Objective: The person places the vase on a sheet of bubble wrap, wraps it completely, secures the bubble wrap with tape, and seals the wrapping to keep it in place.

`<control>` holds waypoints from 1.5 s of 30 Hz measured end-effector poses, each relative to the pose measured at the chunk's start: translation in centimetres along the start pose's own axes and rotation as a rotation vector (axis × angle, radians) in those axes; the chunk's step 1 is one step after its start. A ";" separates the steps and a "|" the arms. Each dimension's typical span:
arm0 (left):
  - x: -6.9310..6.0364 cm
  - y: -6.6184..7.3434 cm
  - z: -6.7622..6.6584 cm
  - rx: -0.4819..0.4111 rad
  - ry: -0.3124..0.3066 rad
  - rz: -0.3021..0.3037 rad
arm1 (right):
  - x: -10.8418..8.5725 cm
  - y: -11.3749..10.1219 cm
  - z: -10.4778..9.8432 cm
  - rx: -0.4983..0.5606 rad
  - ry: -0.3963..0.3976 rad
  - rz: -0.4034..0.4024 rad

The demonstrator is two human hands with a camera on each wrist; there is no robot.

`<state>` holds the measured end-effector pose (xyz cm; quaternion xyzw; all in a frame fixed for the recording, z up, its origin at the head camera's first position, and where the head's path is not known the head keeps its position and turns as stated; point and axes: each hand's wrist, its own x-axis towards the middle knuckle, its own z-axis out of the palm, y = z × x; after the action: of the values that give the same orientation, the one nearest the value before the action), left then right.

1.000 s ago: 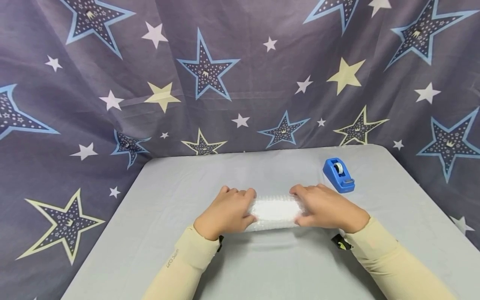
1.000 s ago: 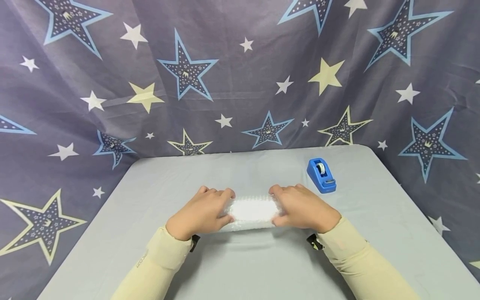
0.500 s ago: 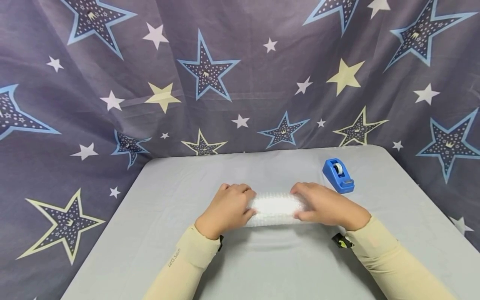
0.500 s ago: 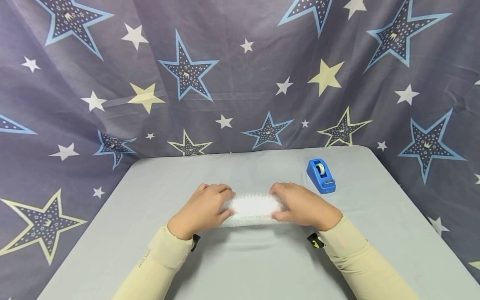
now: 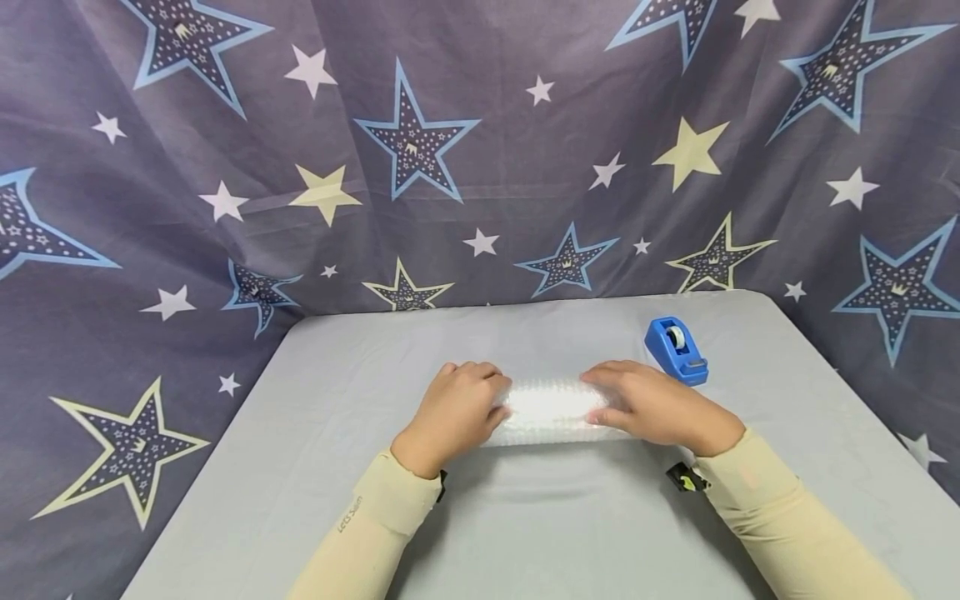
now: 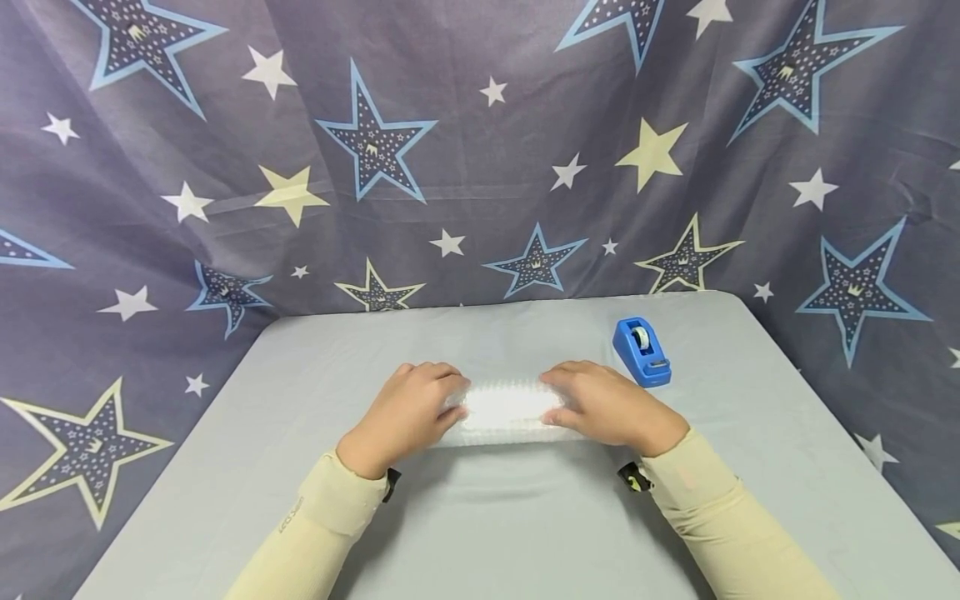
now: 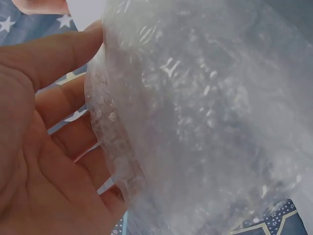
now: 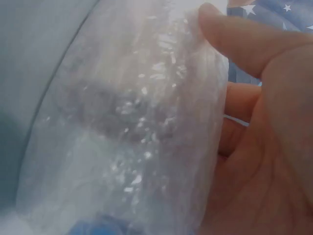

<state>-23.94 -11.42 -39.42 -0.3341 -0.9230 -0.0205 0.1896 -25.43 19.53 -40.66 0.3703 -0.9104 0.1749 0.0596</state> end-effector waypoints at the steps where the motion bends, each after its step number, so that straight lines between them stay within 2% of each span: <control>1: 0.0 0.0 0.0 -0.003 0.009 0.003 | 0.0 0.1 0.0 0.004 -0.001 -0.001; 13: 0.2 0.1 0.0 -0.055 0.086 0.025 | 0.2 0.9 -0.1 0.044 0.007 -0.023; 20: 0.3 0.0 0.2 -0.071 0.120 0.034 | 0.2 1.1 -0.2 -0.020 0.074 -0.062; 28: 0.3 0.0 0.6 -0.095 0.170 0.065 | 0.3 1.2 -0.1 -0.005 0.157 -0.140; 32: 0.2 -0.1 0.6 -0.115 0.150 0.076 | 0.2 1.4 -0.2 -0.019 0.194 -0.167; 37: 0.2 -0.2 0.5 -0.131 0.113 0.073 | 0.0 1.6 -0.6 -0.020 0.191 -0.146; 45: 0.2 -0.2 0.8 -0.111 0.125 0.060 | -0.8 2.3 -2.0 0.013 0.120 -0.026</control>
<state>-24.45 -11.28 -40.09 -0.3698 -0.8963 -0.0869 0.2287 -26.49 22.35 -39.69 0.3711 -0.8992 0.2018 0.1138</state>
